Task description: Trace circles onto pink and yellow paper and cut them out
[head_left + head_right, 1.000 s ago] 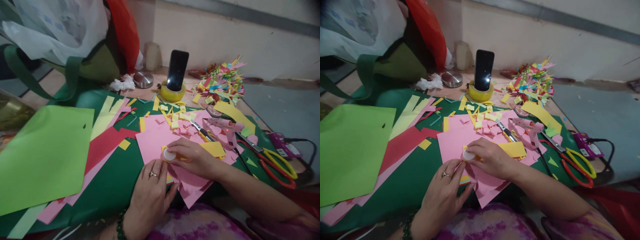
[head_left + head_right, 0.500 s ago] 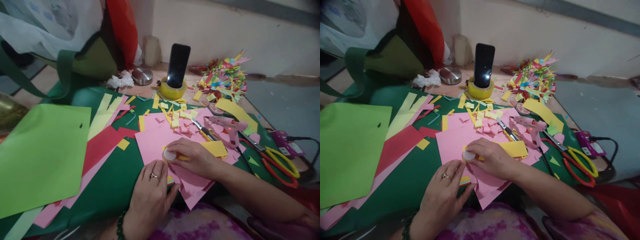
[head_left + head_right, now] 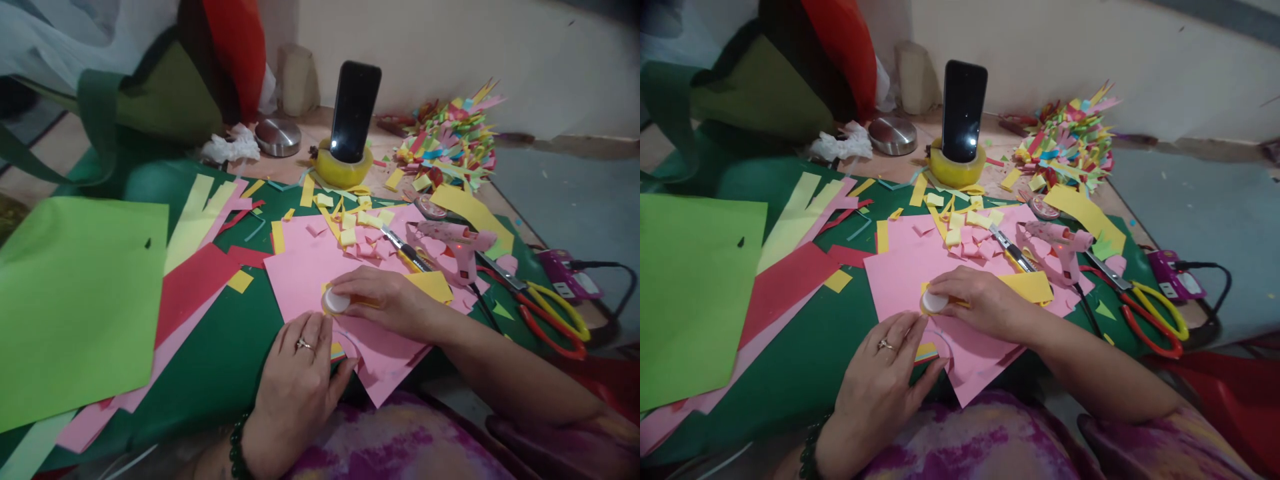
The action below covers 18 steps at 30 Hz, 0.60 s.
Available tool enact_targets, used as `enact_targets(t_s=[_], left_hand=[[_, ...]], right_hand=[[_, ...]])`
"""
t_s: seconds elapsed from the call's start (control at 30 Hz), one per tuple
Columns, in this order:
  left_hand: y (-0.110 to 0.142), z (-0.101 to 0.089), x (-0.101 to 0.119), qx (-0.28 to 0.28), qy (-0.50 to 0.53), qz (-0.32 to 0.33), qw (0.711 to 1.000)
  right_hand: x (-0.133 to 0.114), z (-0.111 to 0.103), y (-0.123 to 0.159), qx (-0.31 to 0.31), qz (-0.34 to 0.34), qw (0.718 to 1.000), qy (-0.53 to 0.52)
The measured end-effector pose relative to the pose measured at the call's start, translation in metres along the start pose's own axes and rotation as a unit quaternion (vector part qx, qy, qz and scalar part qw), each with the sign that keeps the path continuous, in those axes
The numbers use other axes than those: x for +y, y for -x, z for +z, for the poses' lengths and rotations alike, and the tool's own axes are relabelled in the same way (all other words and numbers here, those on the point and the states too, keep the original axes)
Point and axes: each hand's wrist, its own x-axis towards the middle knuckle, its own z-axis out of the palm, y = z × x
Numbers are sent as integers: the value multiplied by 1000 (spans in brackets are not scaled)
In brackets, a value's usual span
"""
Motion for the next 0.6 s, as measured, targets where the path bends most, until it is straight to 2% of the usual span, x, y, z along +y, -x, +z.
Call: enact_targets(t_s=[0.27, 0.6], left_hand=[[-2, -2, -1, -1, -12, 17, 1000], [-1, -2, 0, 1, -18, 14, 1000]], right_hand=[[2, 1, 0, 10, -21, 1000, -1], [1, 3, 0, 6, -12, 1000, 25]])
